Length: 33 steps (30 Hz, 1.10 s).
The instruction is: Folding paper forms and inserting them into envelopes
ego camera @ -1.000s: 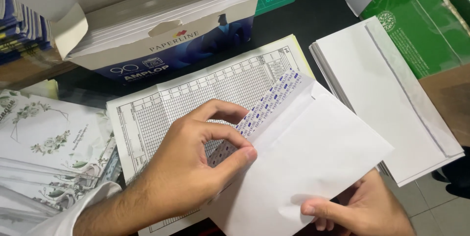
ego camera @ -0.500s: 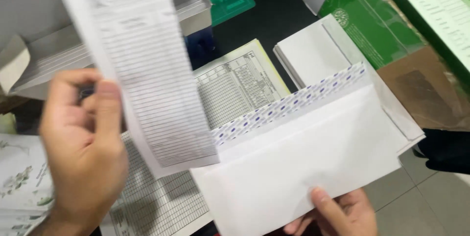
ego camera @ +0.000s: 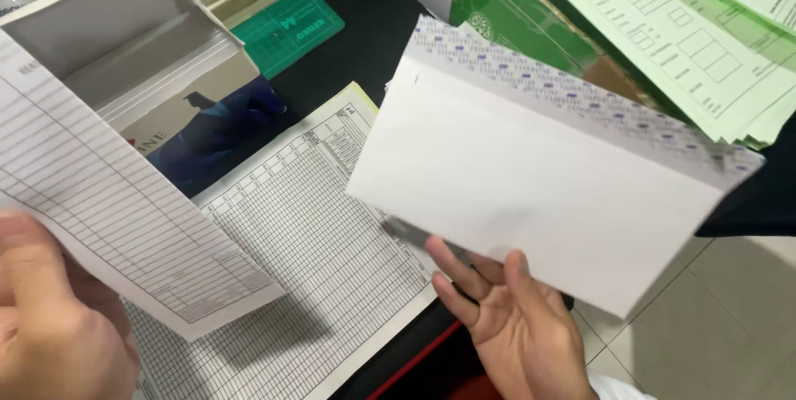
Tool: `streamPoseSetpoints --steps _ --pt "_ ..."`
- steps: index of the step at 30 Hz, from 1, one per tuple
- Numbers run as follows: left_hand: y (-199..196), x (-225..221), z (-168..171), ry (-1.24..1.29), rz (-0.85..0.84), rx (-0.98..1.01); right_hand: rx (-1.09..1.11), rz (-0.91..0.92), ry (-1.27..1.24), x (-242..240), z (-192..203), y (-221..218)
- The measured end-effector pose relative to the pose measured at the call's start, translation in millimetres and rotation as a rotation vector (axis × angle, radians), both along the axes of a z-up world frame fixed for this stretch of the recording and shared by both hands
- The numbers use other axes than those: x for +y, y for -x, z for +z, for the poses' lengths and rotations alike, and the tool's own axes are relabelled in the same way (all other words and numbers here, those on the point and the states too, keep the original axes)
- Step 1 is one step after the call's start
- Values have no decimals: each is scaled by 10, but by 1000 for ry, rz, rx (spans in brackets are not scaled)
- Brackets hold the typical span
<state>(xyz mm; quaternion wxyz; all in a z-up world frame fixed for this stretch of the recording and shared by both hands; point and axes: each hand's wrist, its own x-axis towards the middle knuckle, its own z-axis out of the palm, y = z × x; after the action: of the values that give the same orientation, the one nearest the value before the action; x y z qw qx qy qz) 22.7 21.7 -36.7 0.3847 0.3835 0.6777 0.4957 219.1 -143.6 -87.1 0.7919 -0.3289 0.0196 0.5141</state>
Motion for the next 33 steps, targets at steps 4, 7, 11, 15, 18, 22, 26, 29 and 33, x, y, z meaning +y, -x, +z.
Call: streamPoseSetpoints --steps 4,7,11,15,18,22,26,29,33 --pt "-66 -74 93 -166 -216 173 106 60 -96 327 308 -124" --pt "22 -51 -65 -232 -200 90 244 199 -393 375 330 -161" --pt "-1 -64 -79 -234 -231 74 307 125 -171 437 349 -182" --pt "-13 -73 -105 -201 -182 115 506 125 -337 435 301 -260" --pt "15 -67 -141 -207 -195 147 618 194 -438 443 341 -266" --pt "64 -66 -183 -181 -232 195 685 142 -387 474 356 -241" --pt "77 -62 -227 -185 -201 265 653 170 -437 478 354 -258" --pt "63 -70 -198 -160 -230 305 687 183 -518 453 386 -286" --pt "69 -70 -188 -156 -228 307 1022 251 -545 410 424 -294"
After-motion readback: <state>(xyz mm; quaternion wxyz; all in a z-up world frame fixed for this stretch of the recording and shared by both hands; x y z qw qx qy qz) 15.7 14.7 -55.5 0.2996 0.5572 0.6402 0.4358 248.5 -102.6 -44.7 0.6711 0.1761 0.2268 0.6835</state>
